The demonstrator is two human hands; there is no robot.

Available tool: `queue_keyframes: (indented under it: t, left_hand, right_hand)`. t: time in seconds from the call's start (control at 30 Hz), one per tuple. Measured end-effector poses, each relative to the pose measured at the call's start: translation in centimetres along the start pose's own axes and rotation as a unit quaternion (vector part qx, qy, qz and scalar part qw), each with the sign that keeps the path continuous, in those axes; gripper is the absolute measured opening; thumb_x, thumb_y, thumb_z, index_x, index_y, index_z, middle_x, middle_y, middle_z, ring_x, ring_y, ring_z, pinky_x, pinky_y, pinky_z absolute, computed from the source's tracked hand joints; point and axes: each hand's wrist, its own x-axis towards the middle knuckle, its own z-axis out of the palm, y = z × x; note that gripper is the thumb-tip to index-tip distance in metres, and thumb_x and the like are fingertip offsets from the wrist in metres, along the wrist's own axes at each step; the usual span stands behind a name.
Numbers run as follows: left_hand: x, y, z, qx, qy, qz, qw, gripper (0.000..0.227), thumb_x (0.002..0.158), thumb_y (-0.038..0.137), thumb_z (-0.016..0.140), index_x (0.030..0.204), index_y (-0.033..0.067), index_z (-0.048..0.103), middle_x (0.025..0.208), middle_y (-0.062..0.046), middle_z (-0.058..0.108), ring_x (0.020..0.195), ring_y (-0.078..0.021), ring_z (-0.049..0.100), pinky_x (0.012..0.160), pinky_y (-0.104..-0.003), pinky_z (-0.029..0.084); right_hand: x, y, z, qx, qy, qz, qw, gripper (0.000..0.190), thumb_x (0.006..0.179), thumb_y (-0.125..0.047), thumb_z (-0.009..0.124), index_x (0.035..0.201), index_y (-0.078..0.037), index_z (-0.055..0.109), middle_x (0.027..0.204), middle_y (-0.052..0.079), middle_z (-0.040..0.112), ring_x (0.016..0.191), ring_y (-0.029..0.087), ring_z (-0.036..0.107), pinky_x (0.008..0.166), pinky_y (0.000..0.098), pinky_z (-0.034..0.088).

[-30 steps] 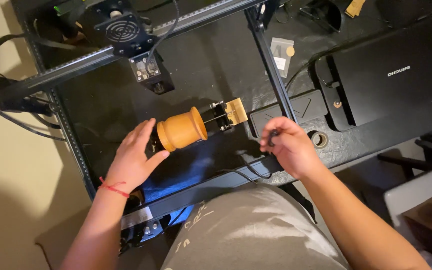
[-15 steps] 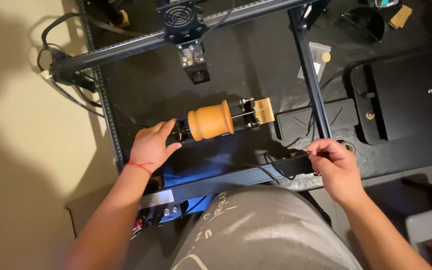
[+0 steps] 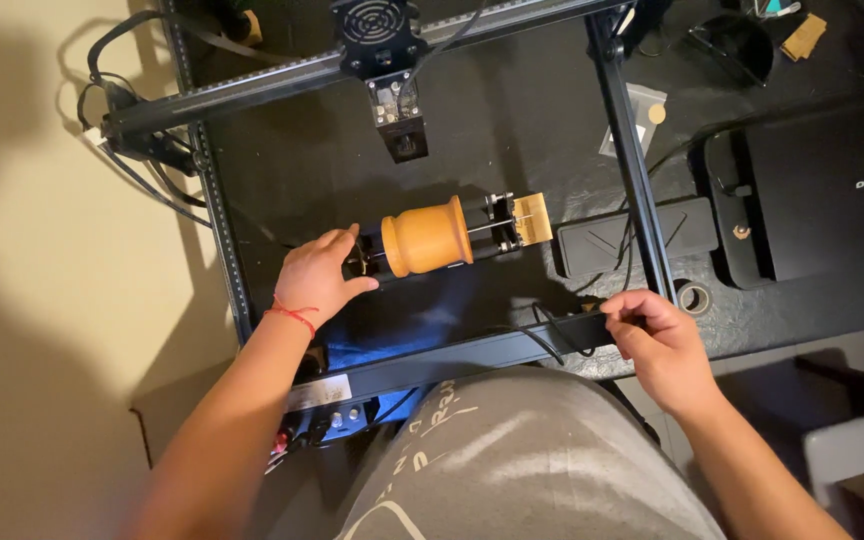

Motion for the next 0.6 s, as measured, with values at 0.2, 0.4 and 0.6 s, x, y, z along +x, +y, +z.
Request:
queue_keyframes:
  t: [0.2,0.4,0.6]
  left_hand:
    - [0.4,-0.3,1.0,0.002,-0.018,-0.035,0.999,0.088,0.076,0.055,0.075,0.150,0.0208,0.044,0.134,-0.001,0.061,0.119,-0.0253,0.061,0.100,-0.044,0.048]
    - [0.3,-0.5,0.9,-0.026,-0.027,-0.036,0.999,0.088,0.078,0.055,0.074,0.152,0.0211,0.041,0.138,-0.003,0.059,0.123,-0.0286,0.059,0.100,-0.047,0.048]
    - [0.0,-0.2,-0.1,-0.040,-0.040,-0.031,0.998,0.095,0.076,0.053,0.077,0.154,0.0202,0.035,0.143,-0.007,0.054,0.128,-0.0317,0.054,0.102,-0.049,0.046]
  right_hand:
    - [0.3,0.1,0.3,-0.012,-0.002,0.004,1.000,0.026,0.081,0.015,0.055,0.101,0.005,0.067,0.072,0.012,0.058,0.049,0.014,0.047,0.050,0.0267,0.043]
    - [0.7,0.3,0.4,-0.009,0.001,0.017,1.000,0.025,0.082,0.015,0.053,0.102,0.005,0.065,0.075,0.014,0.058,0.044,0.014,0.046,0.045,0.0273,0.042]
    - [1.0,0.6,0.2,-0.003,0.003,0.031,0.999,0.025,0.082,0.015,0.053,0.102,0.006,0.065,0.076,0.015,0.058,0.044,0.015,0.046,0.043,0.0278,0.042]
